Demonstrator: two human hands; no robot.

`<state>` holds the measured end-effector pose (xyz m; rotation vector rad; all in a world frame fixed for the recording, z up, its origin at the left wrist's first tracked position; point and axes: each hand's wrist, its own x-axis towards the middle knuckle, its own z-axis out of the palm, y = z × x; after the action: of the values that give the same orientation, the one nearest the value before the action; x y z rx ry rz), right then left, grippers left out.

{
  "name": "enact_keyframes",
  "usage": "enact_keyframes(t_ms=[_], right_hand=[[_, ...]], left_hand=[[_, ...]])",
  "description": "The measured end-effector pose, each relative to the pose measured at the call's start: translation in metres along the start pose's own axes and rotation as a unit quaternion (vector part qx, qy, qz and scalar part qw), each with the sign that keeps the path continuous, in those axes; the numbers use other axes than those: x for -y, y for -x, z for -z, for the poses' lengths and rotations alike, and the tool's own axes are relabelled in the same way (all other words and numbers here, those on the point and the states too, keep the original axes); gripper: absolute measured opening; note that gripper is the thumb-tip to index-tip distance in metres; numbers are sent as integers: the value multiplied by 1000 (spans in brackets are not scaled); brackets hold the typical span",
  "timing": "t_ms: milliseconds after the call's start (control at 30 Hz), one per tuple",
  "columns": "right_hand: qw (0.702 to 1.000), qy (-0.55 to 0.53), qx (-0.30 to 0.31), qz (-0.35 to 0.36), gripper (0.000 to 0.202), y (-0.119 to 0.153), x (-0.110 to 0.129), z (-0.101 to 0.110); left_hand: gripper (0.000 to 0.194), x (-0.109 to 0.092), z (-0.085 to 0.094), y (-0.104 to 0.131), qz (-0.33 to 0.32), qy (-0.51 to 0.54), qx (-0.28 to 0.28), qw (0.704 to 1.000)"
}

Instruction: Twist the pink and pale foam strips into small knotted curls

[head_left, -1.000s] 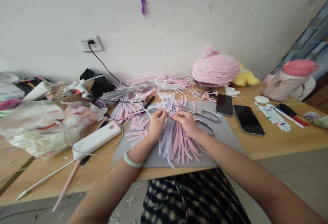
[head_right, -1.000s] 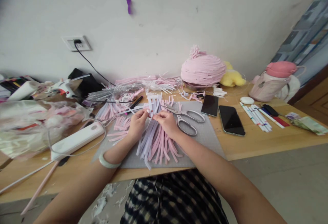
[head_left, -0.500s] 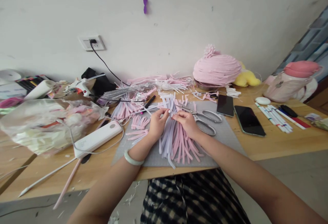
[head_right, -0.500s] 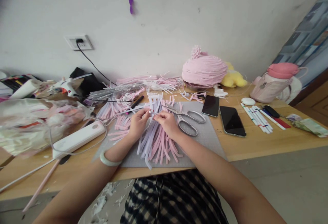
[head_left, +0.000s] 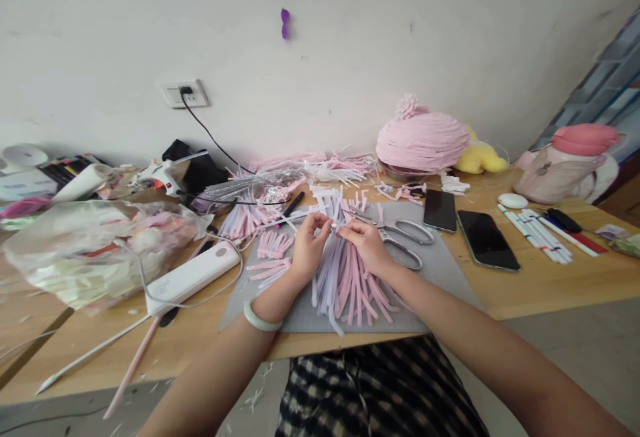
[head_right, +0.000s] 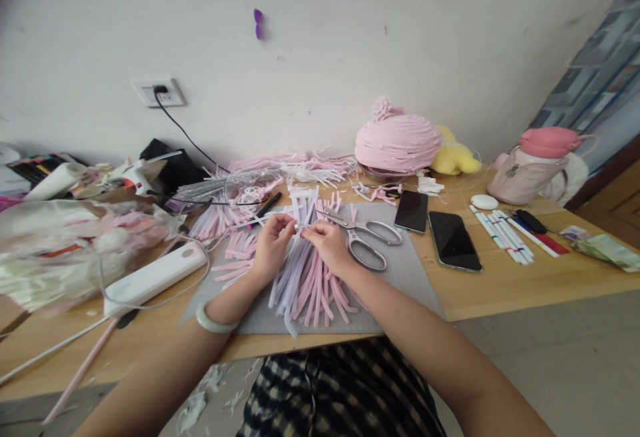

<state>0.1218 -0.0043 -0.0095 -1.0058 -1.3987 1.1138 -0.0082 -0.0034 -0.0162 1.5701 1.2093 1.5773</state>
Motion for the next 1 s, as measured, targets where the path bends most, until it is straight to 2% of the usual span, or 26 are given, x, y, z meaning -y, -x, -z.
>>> enact_keyframes(t_ms=[233, 533, 767, 900, 1000], right_hand=[[1000, 1, 3, 6, 17, 0, 0, 1], [999, 36, 12, 28, 19, -4, -3, 4], [990, 101, 19, 98, 19, -7, -4, 9], [982, 134, 28, 132, 19, -5, 0, 11], [974, 154, 41, 163, 19, -4, 3, 12]], left_hand=[[11, -3, 1, 0, -10, -66, 25, 997], [9, 1, 3, -2, -14, -58, 49, 997], [14, -2, 7, -4, -63, -85, 63, 992], [17, -4, 11, -8, -41, -83, 61, 994], [14, -8, 14, -12, -25, -67, 79, 994]])
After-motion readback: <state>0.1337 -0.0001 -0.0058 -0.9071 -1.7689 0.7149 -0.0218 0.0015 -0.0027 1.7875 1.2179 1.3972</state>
